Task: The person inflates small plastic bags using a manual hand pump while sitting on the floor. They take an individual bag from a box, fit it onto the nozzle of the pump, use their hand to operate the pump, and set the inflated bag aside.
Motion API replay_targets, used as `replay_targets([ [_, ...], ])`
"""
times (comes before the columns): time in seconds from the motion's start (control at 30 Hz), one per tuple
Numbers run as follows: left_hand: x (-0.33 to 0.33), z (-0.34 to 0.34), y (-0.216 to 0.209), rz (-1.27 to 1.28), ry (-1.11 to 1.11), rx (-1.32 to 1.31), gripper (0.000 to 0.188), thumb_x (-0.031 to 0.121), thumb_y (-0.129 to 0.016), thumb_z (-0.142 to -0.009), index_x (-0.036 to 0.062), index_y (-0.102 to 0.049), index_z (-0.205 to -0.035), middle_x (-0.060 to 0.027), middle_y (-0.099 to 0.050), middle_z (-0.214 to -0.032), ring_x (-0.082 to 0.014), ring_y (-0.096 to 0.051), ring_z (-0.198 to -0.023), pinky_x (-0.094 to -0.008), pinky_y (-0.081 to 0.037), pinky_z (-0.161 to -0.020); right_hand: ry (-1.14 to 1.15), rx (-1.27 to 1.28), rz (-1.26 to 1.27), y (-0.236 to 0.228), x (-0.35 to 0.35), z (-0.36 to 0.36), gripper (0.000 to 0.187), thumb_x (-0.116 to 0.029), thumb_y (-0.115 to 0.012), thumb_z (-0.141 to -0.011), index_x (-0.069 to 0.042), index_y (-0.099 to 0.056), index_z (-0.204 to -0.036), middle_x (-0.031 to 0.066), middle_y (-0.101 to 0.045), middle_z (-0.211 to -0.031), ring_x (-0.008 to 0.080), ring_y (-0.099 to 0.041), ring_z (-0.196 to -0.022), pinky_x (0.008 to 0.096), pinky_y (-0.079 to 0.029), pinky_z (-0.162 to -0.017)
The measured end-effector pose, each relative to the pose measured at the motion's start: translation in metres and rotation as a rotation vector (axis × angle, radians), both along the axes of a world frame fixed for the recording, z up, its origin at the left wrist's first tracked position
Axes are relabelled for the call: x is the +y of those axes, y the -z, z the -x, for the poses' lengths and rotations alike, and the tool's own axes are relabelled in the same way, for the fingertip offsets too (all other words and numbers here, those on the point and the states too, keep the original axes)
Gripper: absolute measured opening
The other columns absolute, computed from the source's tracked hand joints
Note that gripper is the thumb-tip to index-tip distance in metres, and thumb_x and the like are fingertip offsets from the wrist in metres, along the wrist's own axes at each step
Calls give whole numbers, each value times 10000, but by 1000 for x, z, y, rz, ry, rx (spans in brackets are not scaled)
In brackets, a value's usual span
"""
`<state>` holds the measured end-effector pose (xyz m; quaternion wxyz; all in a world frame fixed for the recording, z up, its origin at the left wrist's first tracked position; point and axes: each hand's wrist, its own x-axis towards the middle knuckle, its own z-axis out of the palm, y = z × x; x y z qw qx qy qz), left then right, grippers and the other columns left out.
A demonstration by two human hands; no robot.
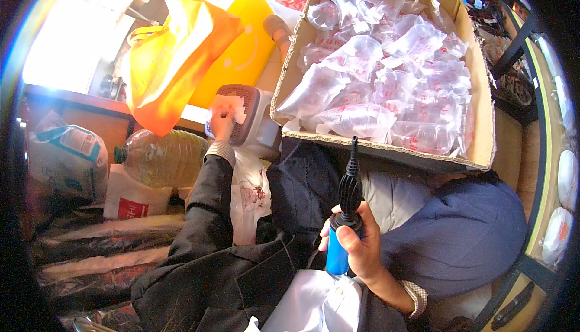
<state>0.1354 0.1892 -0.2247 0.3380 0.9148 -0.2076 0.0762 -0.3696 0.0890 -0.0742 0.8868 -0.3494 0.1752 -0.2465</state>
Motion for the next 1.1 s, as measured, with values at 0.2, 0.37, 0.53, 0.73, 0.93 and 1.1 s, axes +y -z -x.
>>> replay_targets([
  [0.2,7,-12,1,38,-6,99,205,195,-730,-757,26,-615,-768,-99,-625,-738,-218,-604,-740,-347,-479,-737,-4,-9,-3,0,0,0,318,-219,-573,-903,-56,-456,-1150,148,-600,-843,198,-617,-654,323,-523,-625],
  [0.37,-6,13,-9,56,142,53,191,139,-742,-735,19,-595,-746,-104,-617,-765,-207,-600,-756,-338,-477,-727,5,-7,4,0,0,2,326,-226,-578,-903,-57,-456,-1154,150,-600,-842,201,-617,-654,323,-521,-626],
  [0.53,0,5,-8,120,172,43,184,59,-750,-690,-1,-578,-709,-105,-604,-789,-220,-594,-773,-345,-468,-736,2,-10,-2,0,1,2,325,-226,-575,-905,-55,-459,-1155,153,-602,-844,199,-617,-654,319,-518,-629],
  [0.73,2,-3,1,-19,140,-23,150,67,-714,-720,-2,-581,-723,-130,-591,-804,-286,-572,-792,-373,-451,-750,7,-13,3,1,0,2,321,-221,-572,-907,-53,-461,-1157,152,-603,-842,198,-618,-653,320,-518,-626],
  [0.93,-2,1,3,-193,118,-148,136,99,-671,-780,0,-587,-820,-181,-592,-866,-334,-568,-835,-388,-447,-776,11,4,-3,0,0,3,315,-215,-571,-910,-54,-465,-1159,147,-606,-842,195,-619,-655,317,-517,-625],
  [1.1,-1,-3,-10,60,-67,-191,171,154,-601,-863,-11,-571,-890,-196,-603,-869,-344,-580,-829,-404,-452,-766,11,-6,5,0,0,1,303,-203,-575,-906,-50,-472,-1147,137,-604,-839,190,-621,-669,315,-519,-635],
])
